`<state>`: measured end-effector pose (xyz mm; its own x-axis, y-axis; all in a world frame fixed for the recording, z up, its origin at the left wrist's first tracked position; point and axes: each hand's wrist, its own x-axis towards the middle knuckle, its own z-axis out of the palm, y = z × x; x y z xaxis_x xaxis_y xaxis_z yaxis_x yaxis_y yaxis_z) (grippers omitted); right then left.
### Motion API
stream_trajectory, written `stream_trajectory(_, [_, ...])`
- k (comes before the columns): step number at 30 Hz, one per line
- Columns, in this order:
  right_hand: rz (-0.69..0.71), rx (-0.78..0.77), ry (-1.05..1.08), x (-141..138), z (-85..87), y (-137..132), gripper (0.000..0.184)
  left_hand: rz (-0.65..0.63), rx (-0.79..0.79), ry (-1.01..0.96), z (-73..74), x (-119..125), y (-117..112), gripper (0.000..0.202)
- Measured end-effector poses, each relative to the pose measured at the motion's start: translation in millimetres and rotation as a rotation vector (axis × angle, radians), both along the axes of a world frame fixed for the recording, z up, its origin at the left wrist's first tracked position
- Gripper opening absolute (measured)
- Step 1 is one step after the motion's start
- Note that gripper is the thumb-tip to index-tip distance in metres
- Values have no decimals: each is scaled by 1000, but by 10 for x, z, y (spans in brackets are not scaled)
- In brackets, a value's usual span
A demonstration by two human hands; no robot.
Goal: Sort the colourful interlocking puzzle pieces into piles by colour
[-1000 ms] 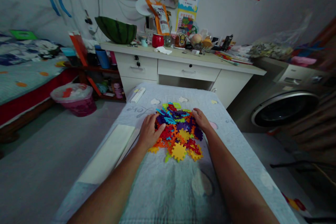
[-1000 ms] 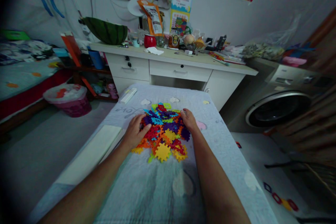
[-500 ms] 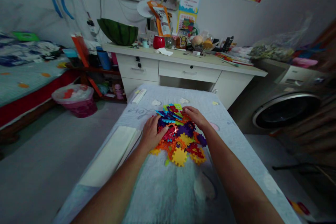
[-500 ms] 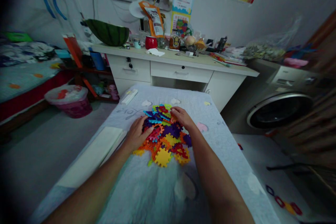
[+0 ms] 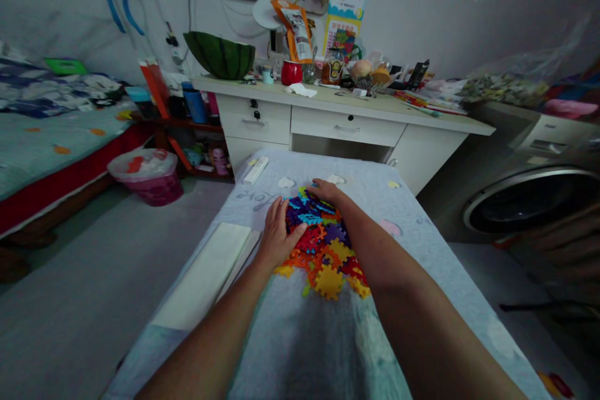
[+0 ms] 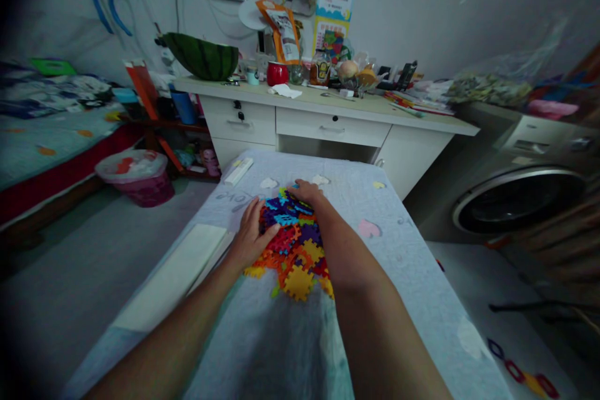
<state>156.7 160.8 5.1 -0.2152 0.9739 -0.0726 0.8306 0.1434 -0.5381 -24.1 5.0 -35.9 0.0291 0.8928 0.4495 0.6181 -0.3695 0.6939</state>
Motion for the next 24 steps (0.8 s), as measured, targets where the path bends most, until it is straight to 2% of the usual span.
stream_trajectory(5, [121, -82, 168, -75, 84, -55, 54, -32, 4, -11, 2, 2, 9, 69])
stream_trajectory(8, [233, -39, 240, -73, 165, -177, 35, -31, 6, -29, 17, 3, 1, 72])
stream_trajectory(11, [306, 6, 321, -47, 245, -343, 27, -29, -5, -58, 28, 2, -10, 67])
stream_trajectory(16, [364, 48, 417, 13, 381, -655, 27, -14, -42, -164, 23, -3, -8, 62])
stream_trajectory(24, [404, 96, 553, 195, 550, -1219, 40, -21, -43, -203, 61, -16, -18, 52])
